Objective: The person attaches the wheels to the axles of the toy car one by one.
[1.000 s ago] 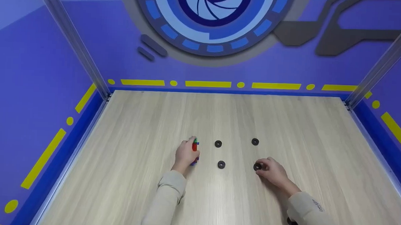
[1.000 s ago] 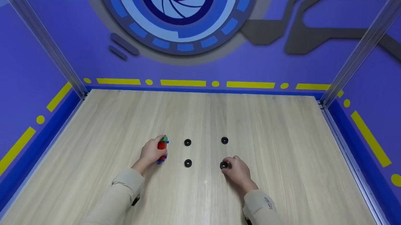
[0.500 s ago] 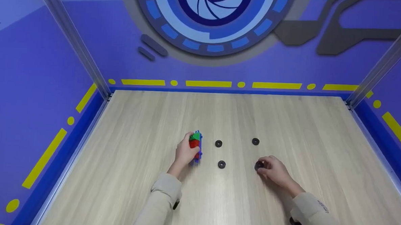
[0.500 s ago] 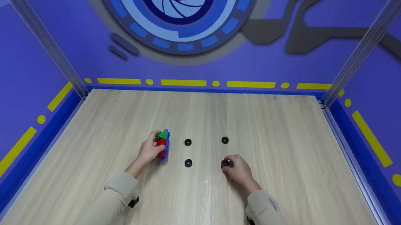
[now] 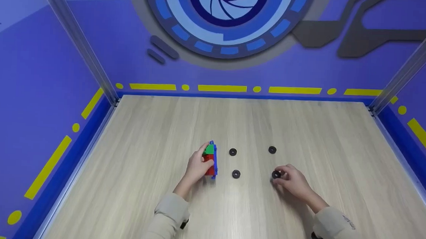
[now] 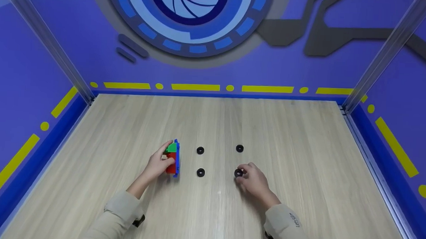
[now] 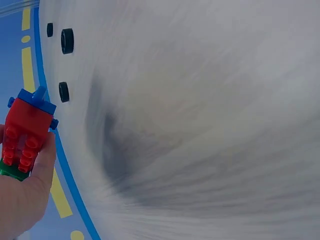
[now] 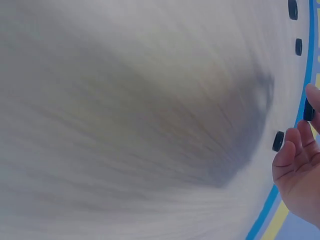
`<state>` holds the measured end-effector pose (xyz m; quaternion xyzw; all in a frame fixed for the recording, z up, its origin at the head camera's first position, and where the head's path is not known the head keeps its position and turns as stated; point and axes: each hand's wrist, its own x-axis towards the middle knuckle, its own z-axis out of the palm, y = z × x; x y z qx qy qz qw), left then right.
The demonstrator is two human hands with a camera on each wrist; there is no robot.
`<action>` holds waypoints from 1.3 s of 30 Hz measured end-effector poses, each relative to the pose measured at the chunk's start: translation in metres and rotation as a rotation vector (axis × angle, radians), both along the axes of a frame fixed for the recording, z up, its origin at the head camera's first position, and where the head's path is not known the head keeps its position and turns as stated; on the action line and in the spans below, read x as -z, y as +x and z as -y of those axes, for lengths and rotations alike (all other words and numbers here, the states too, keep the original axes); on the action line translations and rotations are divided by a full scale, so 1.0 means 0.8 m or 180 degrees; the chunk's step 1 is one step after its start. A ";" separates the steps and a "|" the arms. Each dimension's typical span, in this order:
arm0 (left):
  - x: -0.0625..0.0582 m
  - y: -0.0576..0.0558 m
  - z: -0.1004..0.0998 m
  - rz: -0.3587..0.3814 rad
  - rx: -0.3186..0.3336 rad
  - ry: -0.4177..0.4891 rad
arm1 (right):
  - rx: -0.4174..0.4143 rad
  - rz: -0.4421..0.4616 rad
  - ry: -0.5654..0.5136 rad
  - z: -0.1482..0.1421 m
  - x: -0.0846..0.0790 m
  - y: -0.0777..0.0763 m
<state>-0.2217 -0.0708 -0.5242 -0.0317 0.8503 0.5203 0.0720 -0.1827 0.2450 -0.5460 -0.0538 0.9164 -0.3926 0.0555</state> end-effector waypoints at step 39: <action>-0.058 0.064 -0.019 0.0061 0.0340 0.0871 | -0.0784 -0.0889 0.0174 0.060 -0.044 0.032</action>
